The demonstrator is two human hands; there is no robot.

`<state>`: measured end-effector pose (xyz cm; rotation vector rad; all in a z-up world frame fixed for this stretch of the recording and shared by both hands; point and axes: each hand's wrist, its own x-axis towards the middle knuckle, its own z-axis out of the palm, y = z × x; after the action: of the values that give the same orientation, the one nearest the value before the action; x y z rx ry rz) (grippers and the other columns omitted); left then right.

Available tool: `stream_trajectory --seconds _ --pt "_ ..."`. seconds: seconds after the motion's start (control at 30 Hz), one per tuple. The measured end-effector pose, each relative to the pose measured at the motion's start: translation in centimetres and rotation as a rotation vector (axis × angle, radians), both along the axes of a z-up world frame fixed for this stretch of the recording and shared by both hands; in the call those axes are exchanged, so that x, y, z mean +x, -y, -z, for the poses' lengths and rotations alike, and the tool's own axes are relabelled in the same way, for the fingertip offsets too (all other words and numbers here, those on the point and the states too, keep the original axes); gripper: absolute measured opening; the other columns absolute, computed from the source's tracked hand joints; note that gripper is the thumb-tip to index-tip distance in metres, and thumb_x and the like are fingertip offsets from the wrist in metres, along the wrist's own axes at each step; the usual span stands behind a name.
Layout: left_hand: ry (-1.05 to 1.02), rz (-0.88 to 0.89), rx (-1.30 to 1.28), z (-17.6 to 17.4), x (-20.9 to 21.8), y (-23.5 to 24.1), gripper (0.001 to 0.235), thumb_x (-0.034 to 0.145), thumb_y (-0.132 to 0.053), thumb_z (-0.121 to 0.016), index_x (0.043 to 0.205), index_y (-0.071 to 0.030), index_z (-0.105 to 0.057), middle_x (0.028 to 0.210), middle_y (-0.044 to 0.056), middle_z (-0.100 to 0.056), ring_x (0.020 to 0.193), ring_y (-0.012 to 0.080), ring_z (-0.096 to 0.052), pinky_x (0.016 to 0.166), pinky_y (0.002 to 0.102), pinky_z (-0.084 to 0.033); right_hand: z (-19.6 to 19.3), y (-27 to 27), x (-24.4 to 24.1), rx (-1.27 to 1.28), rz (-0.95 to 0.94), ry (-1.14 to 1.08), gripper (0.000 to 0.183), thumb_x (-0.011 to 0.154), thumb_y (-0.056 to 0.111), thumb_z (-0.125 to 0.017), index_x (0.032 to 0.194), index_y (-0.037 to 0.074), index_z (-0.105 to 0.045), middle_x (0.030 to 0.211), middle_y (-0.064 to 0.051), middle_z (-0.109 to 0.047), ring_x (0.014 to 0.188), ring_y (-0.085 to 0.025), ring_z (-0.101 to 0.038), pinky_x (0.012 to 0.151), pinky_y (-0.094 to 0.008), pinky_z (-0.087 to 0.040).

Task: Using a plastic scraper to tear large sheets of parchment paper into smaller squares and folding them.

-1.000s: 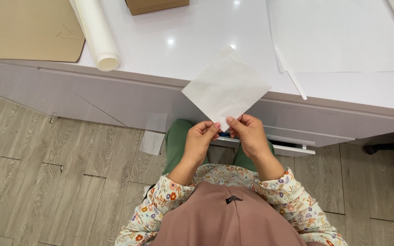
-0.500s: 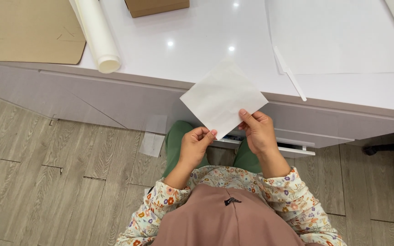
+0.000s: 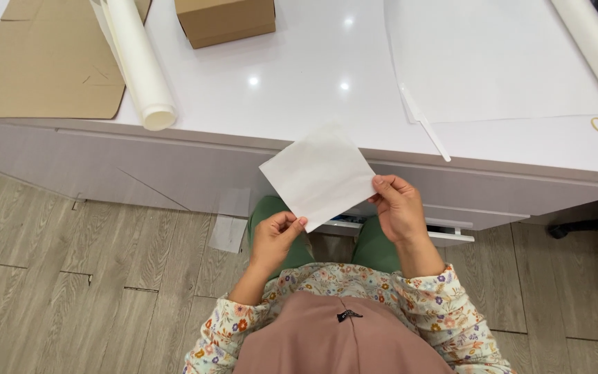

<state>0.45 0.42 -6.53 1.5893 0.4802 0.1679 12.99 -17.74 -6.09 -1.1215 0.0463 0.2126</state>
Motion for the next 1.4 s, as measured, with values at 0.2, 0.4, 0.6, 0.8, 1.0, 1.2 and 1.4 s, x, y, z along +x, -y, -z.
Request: stream_trajectory --seconds 0.2,0.4,0.6,0.8,1.0,1.2,1.4 --pt "0.021 0.076 0.166 -1.8 -0.6 -0.7 0.014 0.073 -0.019 -0.067 0.065 -0.007 -0.063 0.054 0.001 -0.063 0.054 0.0048 -0.048 0.054 0.02 -0.04 -0.2 1.5 -0.8 -0.02 -0.119 0.063 0.011 0.074 0.006 -0.065 0.069 0.0 -0.057 0.057 -0.007 -0.055 0.054 -0.014 -0.057 0.053 -0.021 -0.048" --pt "0.045 0.156 0.341 -3.5 -0.7 -0.7 0.014 0.071 -0.02 -0.069 0.065 -0.009 -0.065 0.055 0.004 -0.063 0.054 0.0135 -0.057 0.056 0.025 -0.044 -3.0 3.2 -1.7 -0.12 -0.285 0.159 0.01 0.072 0.004 -0.065 0.072 -0.003 -0.058 0.058 -0.009 -0.053 0.057 -0.015 -0.055 0.055 -0.025 -0.047" --pt "0.117 0.195 0.392 -5.6 -0.6 -0.5 0.013 0.071 -0.019 -0.068 0.065 -0.008 -0.064 0.053 0.006 -0.061 0.055 0.0173 -0.057 0.057 0.027 -0.044 -2.9 4.8 -1.6 -0.294 -0.239 0.27 0.016 0.074 0.008 -0.064 0.063 0.0 -0.057 0.049 -0.005 -0.05 0.054 -0.007 -0.047 0.053 -0.019 -0.039" --pt "0.059 0.174 0.362 -4.0 -0.4 0.6 0.015 0.072 -0.023 -0.067 0.068 -0.009 -0.065 0.055 0.003 -0.062 0.055 0.0136 -0.057 0.058 0.026 -0.045 -5.2 4.6 -2.3 -0.439 -0.134 0.484 0.016 0.077 0.012 -0.062 0.065 0.001 -0.061 0.053 -0.007 -0.051 0.057 -0.01 -0.044 0.057 -0.022 -0.039" --pt "0.354 -0.207 0.777 -4.6 -0.2 0.1 0.03 0.071 -0.028 -0.07 0.086 -0.009 -0.053 0.071 0.005 -0.051 0.068 0.0227 -0.051 0.064 0.032 -0.041 -11.9 3.5 -4.4 -0.785 -0.236 0.903 0.01 0.073 0.006 -0.062 0.064 0.007 -0.064 0.049 -0.004 -0.051 0.053 -0.017 -0.052 0.055 -0.026 -0.043" --pt "0.897 0.053 1.339 -12.4 0.5 4.2 0.021 0.078 -0.026 -0.06 0.098 -0.02 -0.059 0.097 -0.002 -0.055 0.095 0.0182 -0.048 0.082 0.033 -0.031 -13.5 2.1 -5.1 -0.884 -0.298 1.261 0.007 0.069 0.0 -0.064 0.064 0.005 -0.061 0.055 -0.005 -0.053 0.058 -0.021 -0.055 0.056 -0.029 -0.047" --pt "0.905 0.095 1.248 -13.4 0.9 3.8 0.004 0.077 -0.021 -0.061 0.08 -0.019 -0.062 0.079 -0.005 -0.059 0.085 0.0144 -0.051 0.083 0.034 -0.029 -15.3 2.0 -5.8 -0.939 -0.306 1.319 0.006 0.067 0.001 -0.065 0.067 0.006 -0.063 0.058 -0.004 -0.056 0.062 -0.02 -0.057 0.058 -0.029 -0.048"
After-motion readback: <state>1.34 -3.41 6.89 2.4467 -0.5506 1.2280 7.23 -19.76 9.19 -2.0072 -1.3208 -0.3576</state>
